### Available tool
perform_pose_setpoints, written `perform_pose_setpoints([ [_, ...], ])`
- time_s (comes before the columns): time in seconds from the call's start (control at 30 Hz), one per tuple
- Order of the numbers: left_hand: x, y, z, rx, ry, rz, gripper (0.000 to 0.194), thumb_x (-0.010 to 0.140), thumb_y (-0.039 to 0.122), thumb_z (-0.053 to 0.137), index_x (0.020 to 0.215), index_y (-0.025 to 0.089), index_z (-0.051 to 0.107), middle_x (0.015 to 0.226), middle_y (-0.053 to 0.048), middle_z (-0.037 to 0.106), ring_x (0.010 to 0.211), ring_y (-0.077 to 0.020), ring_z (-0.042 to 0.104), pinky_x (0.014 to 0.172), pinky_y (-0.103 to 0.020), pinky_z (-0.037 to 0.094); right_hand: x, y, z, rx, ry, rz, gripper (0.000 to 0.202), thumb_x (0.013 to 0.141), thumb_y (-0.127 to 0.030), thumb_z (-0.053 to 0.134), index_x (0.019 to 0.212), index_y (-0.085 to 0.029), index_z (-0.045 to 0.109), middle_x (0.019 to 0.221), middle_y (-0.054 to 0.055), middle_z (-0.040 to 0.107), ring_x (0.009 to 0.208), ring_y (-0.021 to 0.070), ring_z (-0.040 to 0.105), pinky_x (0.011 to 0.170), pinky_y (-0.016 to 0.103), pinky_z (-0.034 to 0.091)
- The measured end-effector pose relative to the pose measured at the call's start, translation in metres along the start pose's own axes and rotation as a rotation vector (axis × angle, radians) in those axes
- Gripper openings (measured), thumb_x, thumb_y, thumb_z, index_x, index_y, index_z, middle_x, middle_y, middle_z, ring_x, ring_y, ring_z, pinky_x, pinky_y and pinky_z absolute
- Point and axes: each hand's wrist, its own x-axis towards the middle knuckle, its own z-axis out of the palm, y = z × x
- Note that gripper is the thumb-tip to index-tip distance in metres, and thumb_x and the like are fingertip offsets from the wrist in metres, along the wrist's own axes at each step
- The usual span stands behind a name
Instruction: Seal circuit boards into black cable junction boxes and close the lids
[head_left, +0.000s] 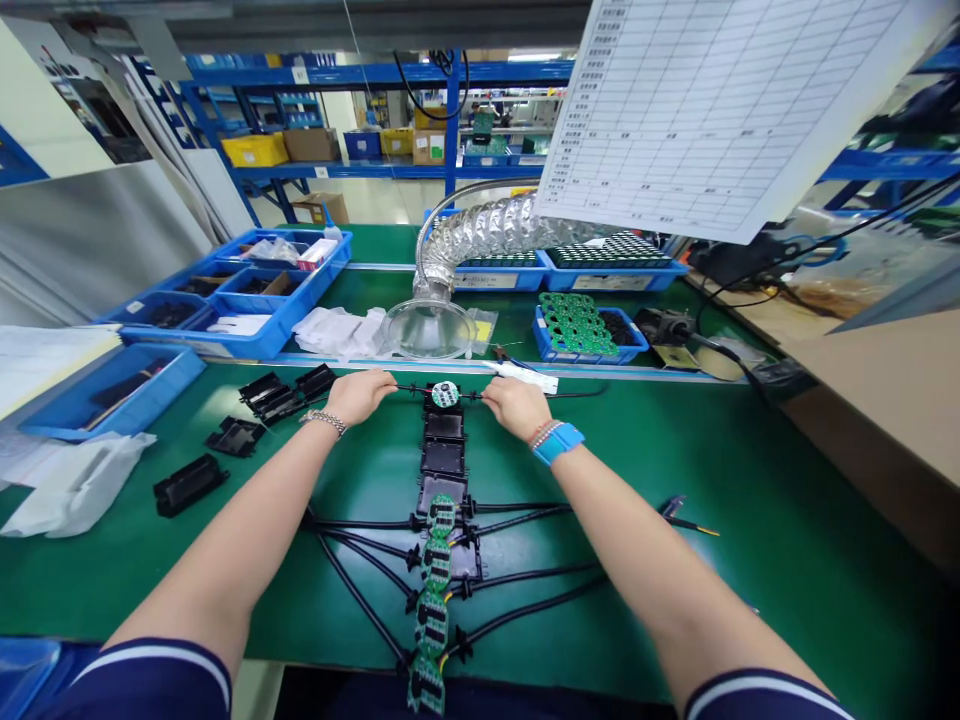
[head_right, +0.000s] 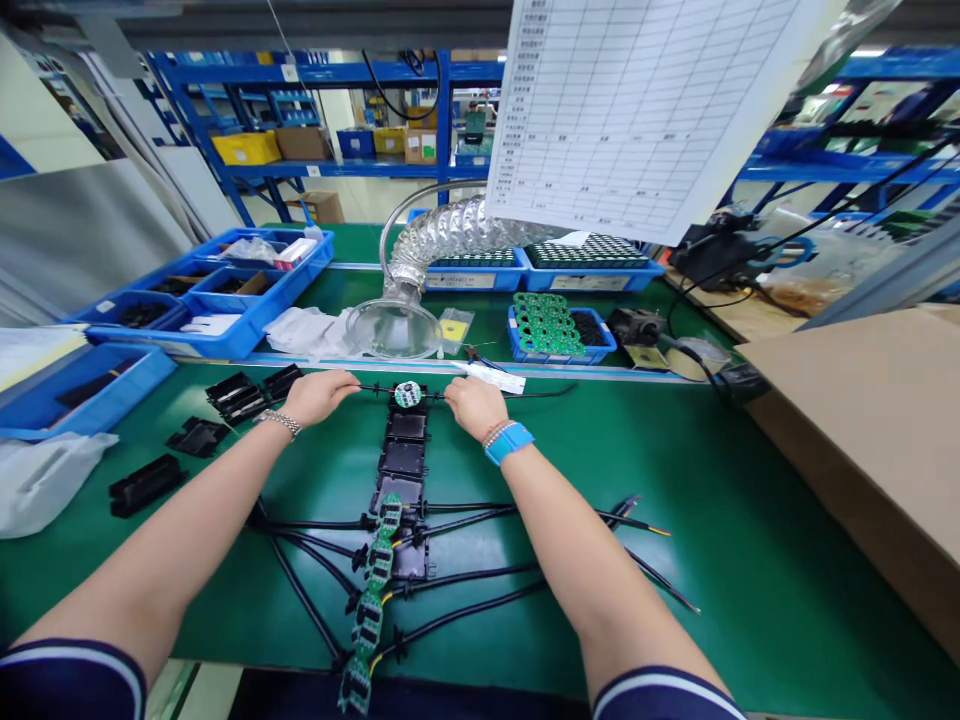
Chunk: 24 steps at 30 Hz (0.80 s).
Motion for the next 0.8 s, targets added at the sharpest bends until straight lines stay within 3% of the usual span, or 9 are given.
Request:
perform_pose_setpoints([
  [0.13,0.003,-0.005,0.024,-0.025,-0.024,-0.066,0.023,0.087,0.040,0.043,0.089,0.029,0.063,0.096,0.004,0.065,0.083,-0.0146,0.060,0.060,-0.022,0.039,0.009,-0.003,0.018,-0.005,-0.042,0.011,0.028,0.092,-0.027,0.038,0.090,-0.017,0.064,0.091,0.006,0.062,0.085,0.0168,0.051,0.061,0.025,0.033],
  [0.27,-0.009,0.002,0.035,-0.045,-0.039,-0.073,0.023,0.087,0.039,0.042,0.087,0.028,0.062,0.093,0.003,0.062,0.080,-0.0135,0.058,0.058,-0.022,0.039,0.004,0.000,0.032,-0.010,-0.075,0.039,0.033,0.094,-0.029,0.031,0.099,-0.020,0.063,0.097,0.007,0.059,0.087,0.0170,0.050,0.060,0.024,0.033],
  [0.5,-0.024,0.005,0.041,-0.070,-0.063,0.007,0.022,0.087,0.035,0.043,0.085,0.024,0.062,0.086,0.000,0.061,0.083,-0.0155,0.056,0.070,-0.024,0.041,-0.016,0.018,0.043,-0.030,-0.097,0.087,0.035,0.094,-0.037,0.028,0.118,-0.038,0.054,0.095,0.003,0.055,0.079,0.0152,0.053,0.054,0.024,0.032],
  [0.8,-0.037,0.007,0.037,-0.051,-0.053,0.002,0.027,0.089,0.037,0.038,0.089,0.025,0.062,0.088,-0.001,0.060,0.081,-0.0142,0.058,0.064,-0.023,0.043,-0.043,0.047,0.037,-0.080,-0.055,0.135,0.032,0.093,-0.031,0.036,0.116,-0.039,0.056,0.089,0.005,0.054,0.082,0.0177,0.050,0.055,0.026,0.030],
])
